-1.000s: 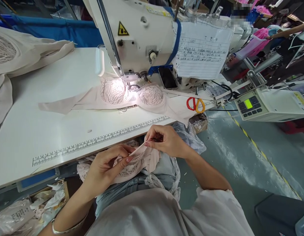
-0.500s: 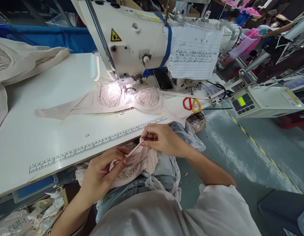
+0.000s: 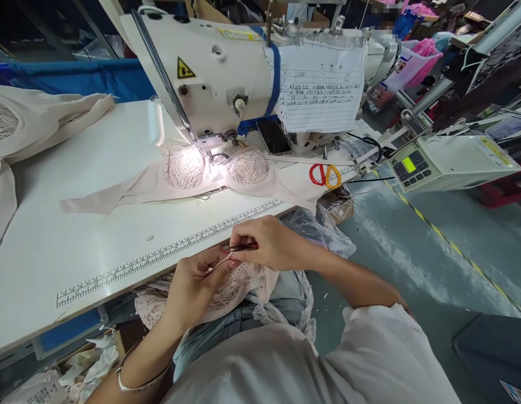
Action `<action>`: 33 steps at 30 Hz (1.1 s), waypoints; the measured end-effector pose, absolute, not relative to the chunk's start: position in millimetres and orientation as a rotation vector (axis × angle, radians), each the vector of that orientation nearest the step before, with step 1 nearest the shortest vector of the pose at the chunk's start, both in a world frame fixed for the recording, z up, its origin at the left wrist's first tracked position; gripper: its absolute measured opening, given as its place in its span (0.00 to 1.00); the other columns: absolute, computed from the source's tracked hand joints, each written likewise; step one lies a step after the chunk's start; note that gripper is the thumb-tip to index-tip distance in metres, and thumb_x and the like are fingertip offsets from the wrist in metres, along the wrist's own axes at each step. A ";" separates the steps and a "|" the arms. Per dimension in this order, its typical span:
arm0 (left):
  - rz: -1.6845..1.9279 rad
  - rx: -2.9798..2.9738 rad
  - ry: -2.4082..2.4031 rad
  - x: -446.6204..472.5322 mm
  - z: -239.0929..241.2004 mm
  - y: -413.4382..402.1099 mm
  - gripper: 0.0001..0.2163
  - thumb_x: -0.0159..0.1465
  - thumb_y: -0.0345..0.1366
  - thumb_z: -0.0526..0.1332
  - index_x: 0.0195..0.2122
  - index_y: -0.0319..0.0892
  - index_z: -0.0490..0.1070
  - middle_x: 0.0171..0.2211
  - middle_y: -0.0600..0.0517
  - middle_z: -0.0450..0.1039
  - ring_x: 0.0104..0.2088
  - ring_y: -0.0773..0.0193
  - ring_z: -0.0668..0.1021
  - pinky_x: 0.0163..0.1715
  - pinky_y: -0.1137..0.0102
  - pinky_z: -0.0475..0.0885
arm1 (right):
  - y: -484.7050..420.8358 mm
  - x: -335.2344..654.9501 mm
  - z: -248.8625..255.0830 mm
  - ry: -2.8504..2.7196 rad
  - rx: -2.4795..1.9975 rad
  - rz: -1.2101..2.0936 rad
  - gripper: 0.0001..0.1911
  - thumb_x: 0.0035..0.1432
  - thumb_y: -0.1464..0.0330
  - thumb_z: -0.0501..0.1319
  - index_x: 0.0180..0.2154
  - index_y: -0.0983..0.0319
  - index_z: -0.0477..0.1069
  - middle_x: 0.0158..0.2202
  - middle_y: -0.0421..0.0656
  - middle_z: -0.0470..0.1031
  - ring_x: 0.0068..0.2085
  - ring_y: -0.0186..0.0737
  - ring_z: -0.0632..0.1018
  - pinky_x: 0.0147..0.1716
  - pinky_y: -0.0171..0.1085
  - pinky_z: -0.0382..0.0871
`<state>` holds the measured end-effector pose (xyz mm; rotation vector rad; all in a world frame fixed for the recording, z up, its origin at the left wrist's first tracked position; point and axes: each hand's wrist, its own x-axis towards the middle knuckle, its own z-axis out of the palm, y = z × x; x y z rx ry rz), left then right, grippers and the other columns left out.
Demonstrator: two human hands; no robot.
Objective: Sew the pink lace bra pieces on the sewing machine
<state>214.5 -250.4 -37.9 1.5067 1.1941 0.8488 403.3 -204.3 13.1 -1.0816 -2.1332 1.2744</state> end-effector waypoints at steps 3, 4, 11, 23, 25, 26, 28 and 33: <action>0.885 1.364 1.160 215.4 -38.6 -249.7 0.15 0.65 0.46 0.63 0.28 0.41 0.79 0.16 0.57 0.62 0.19 0.71 0.59 0.18 0.75 0.52 | -204.8 408.9 7.0 -1.979 -1.104 1.385 0.15 0.68 0.61 0.57 0.31 0.62 0.71 0.26 0.38 0.72 0.24 0.30 0.70 0.24 0.31 0.60; 0.883 1.306 1.149 215.0 -38.6 -249.4 0.15 0.64 0.47 0.63 0.29 0.41 0.80 0.16 0.57 0.60 0.18 0.72 0.57 0.17 0.75 0.50 | -205.1 411.4 4.3 -1.938 -1.117 1.393 0.19 0.70 0.57 0.54 0.31 0.62 0.69 0.26 0.39 0.72 0.23 0.31 0.70 0.24 0.31 0.60; 0.840 1.091 1.089 212.2 -39.7 -247.1 0.17 0.61 0.50 0.66 0.33 0.40 0.81 0.16 0.60 0.52 0.18 0.73 0.50 0.17 0.74 0.45 | -204.6 419.3 -8.5 -2.103 -1.063 1.297 0.30 0.69 0.45 0.46 0.34 0.62 0.70 0.27 0.40 0.70 0.26 0.32 0.66 0.27 0.34 0.59; 0.835 1.056 1.018 212.2 -39.6 -245.3 0.13 0.59 0.45 0.69 0.28 0.39 0.80 0.17 0.60 0.53 0.20 0.74 0.50 0.19 0.75 0.46 | -207.5 403.2 -20.0 -1.810 -0.980 1.642 0.18 0.62 0.54 0.65 0.40 0.61 0.65 0.26 0.34 0.72 0.26 0.30 0.70 0.27 0.30 0.60; 0.831 1.060 1.025 212.1 -39.0 -245.7 0.13 0.59 0.45 0.69 0.29 0.39 0.81 0.16 0.59 0.53 0.20 0.74 0.50 0.19 0.75 0.46 | -207.6 401.4 -21.6 -1.771 -0.987 1.620 0.18 0.61 0.54 0.66 0.39 0.60 0.65 0.25 0.34 0.71 0.26 0.30 0.69 0.26 0.30 0.60; 0.831 1.060 1.028 211.9 -38.9 -246.0 0.13 0.59 0.45 0.69 0.29 0.39 0.81 0.16 0.59 0.54 0.20 0.74 0.51 0.19 0.75 0.46 | -207.6 401.5 -21.7 -1.742 -0.994 1.604 0.18 0.61 0.54 0.66 0.39 0.60 0.65 0.25 0.34 0.70 0.26 0.30 0.69 0.26 0.30 0.59; 0.836 1.047 1.034 211.0 -39.5 -246.4 0.13 0.60 0.46 0.68 0.32 0.39 0.82 0.17 0.58 0.59 0.20 0.74 0.53 0.19 0.75 0.48 | -207.6 404.6 -21.1 -1.672 -1.013 1.543 0.19 0.62 0.51 0.64 0.38 0.60 0.65 0.24 0.33 0.67 0.24 0.30 0.66 0.25 0.30 0.58; 0.892 0.972 1.071 208.9 -42.7 -247.3 0.15 0.61 0.48 0.68 0.34 0.39 0.83 0.17 0.55 0.66 0.18 0.75 0.56 0.18 0.76 0.49 | -214.8 428.0 -28.6 -1.785 -1.060 1.417 0.32 0.59 0.38 0.56 0.32 0.62 0.71 0.19 0.31 0.55 0.20 0.29 0.56 0.21 0.32 0.51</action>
